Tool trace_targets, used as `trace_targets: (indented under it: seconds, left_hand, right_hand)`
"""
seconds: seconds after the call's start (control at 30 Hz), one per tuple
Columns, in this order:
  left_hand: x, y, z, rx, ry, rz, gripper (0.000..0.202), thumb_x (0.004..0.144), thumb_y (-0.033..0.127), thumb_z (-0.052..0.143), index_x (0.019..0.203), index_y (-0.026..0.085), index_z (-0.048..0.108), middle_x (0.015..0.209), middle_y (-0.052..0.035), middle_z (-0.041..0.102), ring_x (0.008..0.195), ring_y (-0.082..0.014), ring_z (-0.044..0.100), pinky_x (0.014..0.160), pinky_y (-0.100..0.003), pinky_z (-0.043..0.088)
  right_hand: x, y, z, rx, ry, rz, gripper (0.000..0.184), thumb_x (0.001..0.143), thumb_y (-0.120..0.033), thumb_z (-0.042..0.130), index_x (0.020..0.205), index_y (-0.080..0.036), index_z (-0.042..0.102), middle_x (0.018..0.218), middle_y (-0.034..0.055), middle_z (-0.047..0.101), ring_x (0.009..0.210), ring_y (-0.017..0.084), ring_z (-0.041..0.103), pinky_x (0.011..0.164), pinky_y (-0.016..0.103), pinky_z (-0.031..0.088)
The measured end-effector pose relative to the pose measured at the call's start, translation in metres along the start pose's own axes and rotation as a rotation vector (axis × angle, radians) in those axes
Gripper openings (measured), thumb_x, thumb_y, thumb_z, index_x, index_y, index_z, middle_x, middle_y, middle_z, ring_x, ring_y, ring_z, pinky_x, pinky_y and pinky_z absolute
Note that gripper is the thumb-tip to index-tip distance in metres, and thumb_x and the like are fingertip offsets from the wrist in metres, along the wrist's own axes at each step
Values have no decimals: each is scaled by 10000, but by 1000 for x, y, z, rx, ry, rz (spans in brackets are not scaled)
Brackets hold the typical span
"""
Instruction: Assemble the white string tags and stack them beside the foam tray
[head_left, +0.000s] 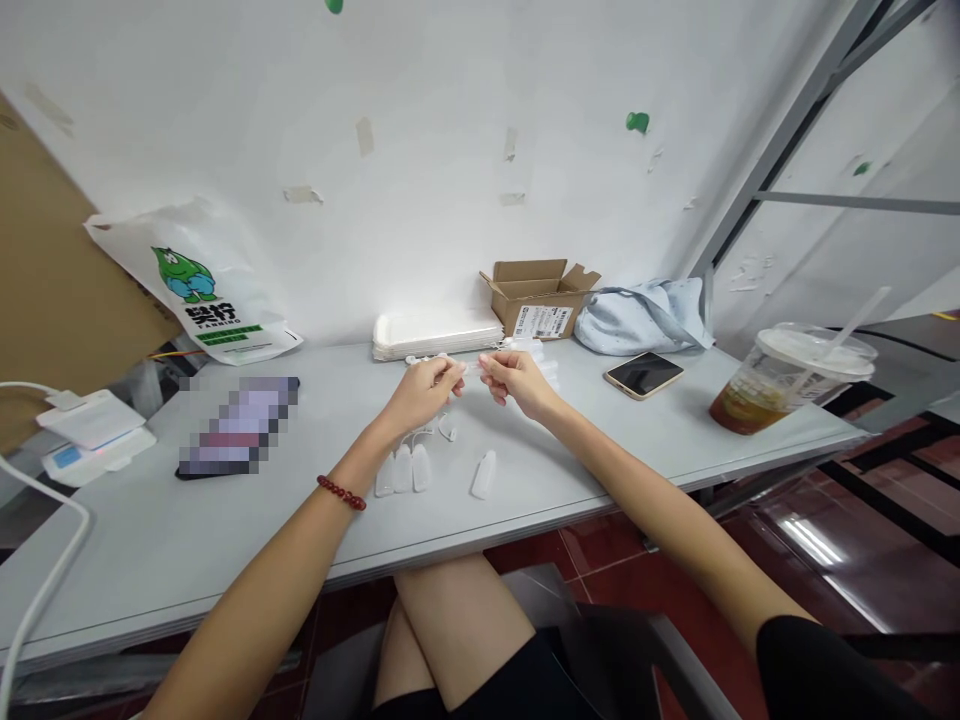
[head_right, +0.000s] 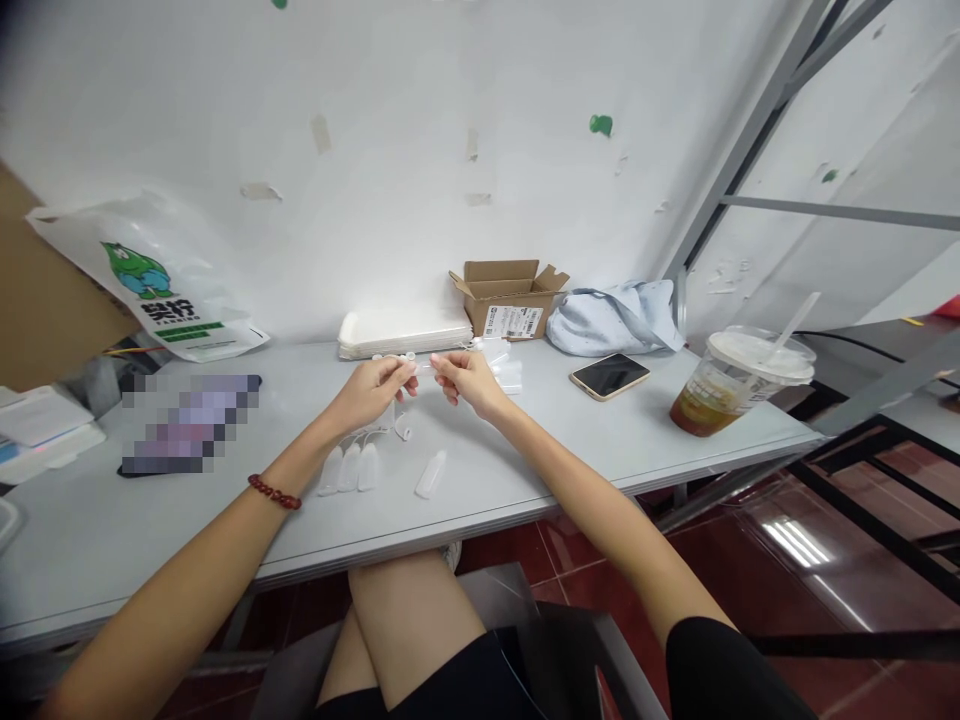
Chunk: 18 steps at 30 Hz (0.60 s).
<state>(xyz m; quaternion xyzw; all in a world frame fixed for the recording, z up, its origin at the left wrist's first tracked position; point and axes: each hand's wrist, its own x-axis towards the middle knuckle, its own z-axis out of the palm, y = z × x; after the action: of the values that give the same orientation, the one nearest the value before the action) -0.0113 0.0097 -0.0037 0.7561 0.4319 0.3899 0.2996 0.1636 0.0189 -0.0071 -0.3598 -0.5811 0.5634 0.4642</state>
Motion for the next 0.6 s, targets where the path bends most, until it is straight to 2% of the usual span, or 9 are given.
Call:
trace_targets:
  seconds: [0.1,0.23,0.33,0.43,0.53,0.6]
  left_hand:
    - [1,-1,-3,33,-11,-19,419,876,489,428,606,186,529,600,-25,589,579,-152,561,541,-264,418]
    - [1,0,-2,54,-29,-28,448,865,507,441,564,187,528,510,1,502,551,-152,525,512,-261,357]
    - [-2,6,1,110,39,12,397,862,461,453,591,185,544,501,17,466,492,-130,437,504,-266,322]
    - [-4,11,6,237,98,105,355,865,397,453,583,192,520,507,19,459,484,-121,385,526,-273,314]
    - [-2,11,8,322,102,183,358,872,380,449,564,199,481,533,4,484,516,-132,411,560,-279,329]
    - [1,7,5,325,86,197,329,867,377,461,598,196,517,592,-14,552,571,-149,471,597,-280,360]
  right_hand:
    - [1,1,2,-41,-1,-23,457,697,-575,688,650,-157,509,545,-48,449,382,32,340,340,192,320]
    - [0,0,3,-63,35,0,477,692,-607,679,678,-162,507,517,-64,407,367,32,312,320,187,294]
    - [-2,-3,2,-27,35,48,475,686,-589,700,663,-175,468,506,-85,341,366,22,261,320,178,266]
    - [-3,-4,2,22,24,105,496,709,-552,701,609,-197,368,499,-94,279,369,17,218,320,172,226]
    - [-3,-4,0,70,10,158,523,714,-519,711,602,-210,304,490,-100,257,367,16,195,318,169,195]
    - [0,-6,-4,73,39,152,515,710,-514,717,606,-210,314,486,-97,276,365,18,208,317,171,201]
